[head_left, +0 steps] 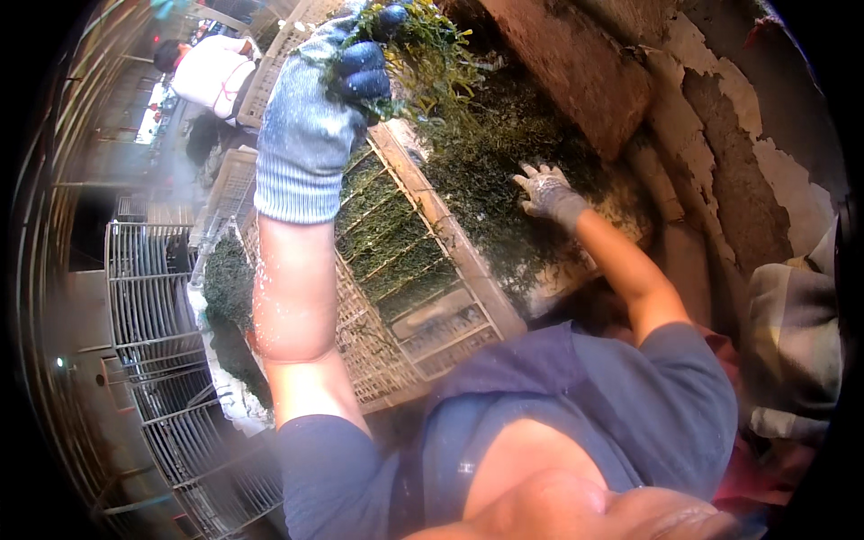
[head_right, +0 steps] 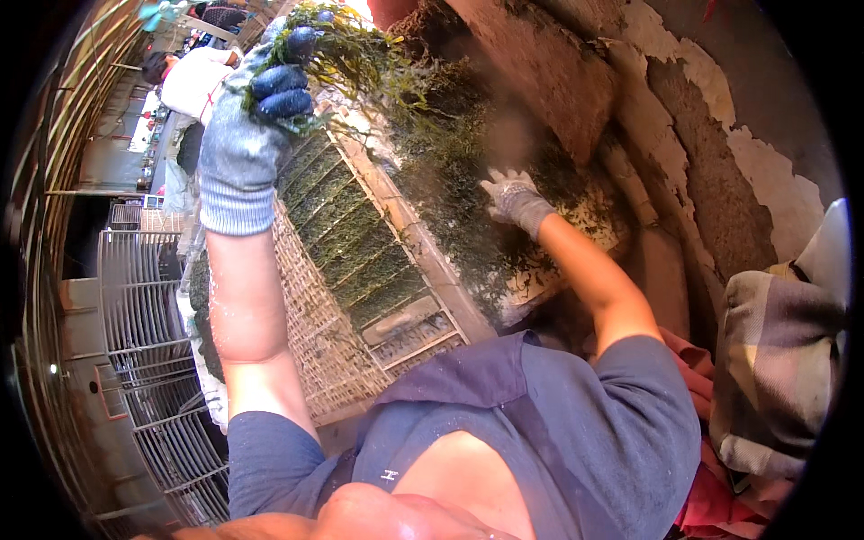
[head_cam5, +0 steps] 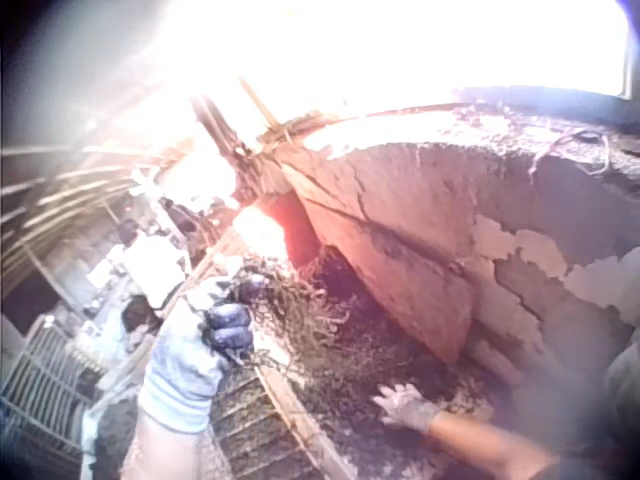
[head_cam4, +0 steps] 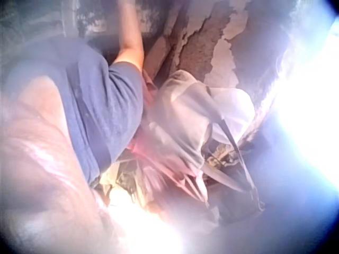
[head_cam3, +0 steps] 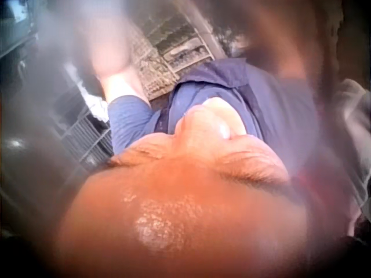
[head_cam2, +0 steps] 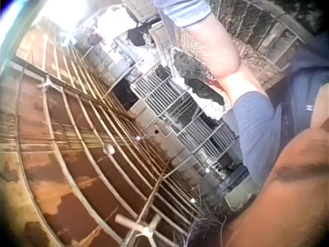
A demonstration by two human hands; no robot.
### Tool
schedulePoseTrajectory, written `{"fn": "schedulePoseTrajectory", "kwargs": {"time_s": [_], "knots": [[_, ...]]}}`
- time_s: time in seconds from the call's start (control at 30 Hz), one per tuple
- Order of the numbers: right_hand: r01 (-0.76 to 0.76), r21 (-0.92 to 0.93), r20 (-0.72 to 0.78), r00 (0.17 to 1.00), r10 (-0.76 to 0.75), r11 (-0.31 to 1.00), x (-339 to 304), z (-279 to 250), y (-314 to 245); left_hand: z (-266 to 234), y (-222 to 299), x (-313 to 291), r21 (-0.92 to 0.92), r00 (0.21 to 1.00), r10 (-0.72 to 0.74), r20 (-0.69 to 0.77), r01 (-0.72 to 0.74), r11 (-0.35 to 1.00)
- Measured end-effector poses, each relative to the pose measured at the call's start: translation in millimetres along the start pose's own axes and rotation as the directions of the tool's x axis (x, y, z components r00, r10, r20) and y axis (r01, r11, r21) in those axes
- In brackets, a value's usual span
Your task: The person sorts through bundles of greenery on a table and packs them into a rectangular tray divider.
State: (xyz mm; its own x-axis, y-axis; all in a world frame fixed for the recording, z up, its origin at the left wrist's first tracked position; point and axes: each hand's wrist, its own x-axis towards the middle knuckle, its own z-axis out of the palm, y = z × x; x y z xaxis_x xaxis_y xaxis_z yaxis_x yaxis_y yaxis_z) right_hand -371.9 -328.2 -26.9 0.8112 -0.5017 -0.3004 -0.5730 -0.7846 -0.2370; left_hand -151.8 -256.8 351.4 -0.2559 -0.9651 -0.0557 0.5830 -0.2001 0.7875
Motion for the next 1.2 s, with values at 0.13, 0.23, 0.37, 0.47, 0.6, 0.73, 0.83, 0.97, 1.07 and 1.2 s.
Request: {"fn": "schedulePoseTrajectory", "kwargs": {"time_s": [0.13,0.23,0.37,0.47,0.6,0.73,0.83,0.97,1.07,1.2], "knots": [[0.121,0.955,-0.067,0.978,-0.199,0.270,-89,-133,-57,49,-60,-55,0.415,0.924,0.256,-0.283,-0.122,0.901],[0.541,0.311,-0.807,0.585,-0.084,0.781,-104,-91,-92,24,-153,-103,0.496,0.956,0.239,-0.169,-0.127,0.859],[0.647,0.762,-0.643,0.759,0.102,-0.016,-114,-8,-132,-53,-301,-208,0.765,0.939,0.338,0.066,-0.265,0.587],[0.203,0.871,-0.248,0.968,-0.042,-0.448,-149,67,-159,-71,-332,-293,0.974,0.970,0.164,0.178,-0.197,0.110],[0.446,0.882,-0.450,0.893,-0.008,0.149,-152,119,-242,-115,-336,-397,-0.064,0.761,-0.248,-0.599,0.263,0.963],[0.180,0.978,-0.130,0.923,0.361,-0.108,-120,139,-313,-179,-341,-470,0.270,0.637,0.045,-0.770,0.261,0.927],[0.350,0.913,-0.406,0.820,0.404,0.208,-116,165,-309,-148,-363,-464,0.887,0.475,0.807,-0.350,0.444,0.124],[0.057,0.252,-0.791,0.587,0.172,0.966,-130,158,-285,-106,-403,-435,0.885,0.816,0.560,-0.141,0.358,-0.299],[-0.024,0.280,-0.675,0.706,0.215,0.960,-136,127,-261,-115,-429,-425,0.889,0.842,0.521,-0.141,0.340,-0.308],[0.065,0.503,-0.699,0.616,0.362,0.862,-125,154,-208,-119,-425,-423,0.896,0.864,0.486,-0.130,0.312,-0.316]]}}
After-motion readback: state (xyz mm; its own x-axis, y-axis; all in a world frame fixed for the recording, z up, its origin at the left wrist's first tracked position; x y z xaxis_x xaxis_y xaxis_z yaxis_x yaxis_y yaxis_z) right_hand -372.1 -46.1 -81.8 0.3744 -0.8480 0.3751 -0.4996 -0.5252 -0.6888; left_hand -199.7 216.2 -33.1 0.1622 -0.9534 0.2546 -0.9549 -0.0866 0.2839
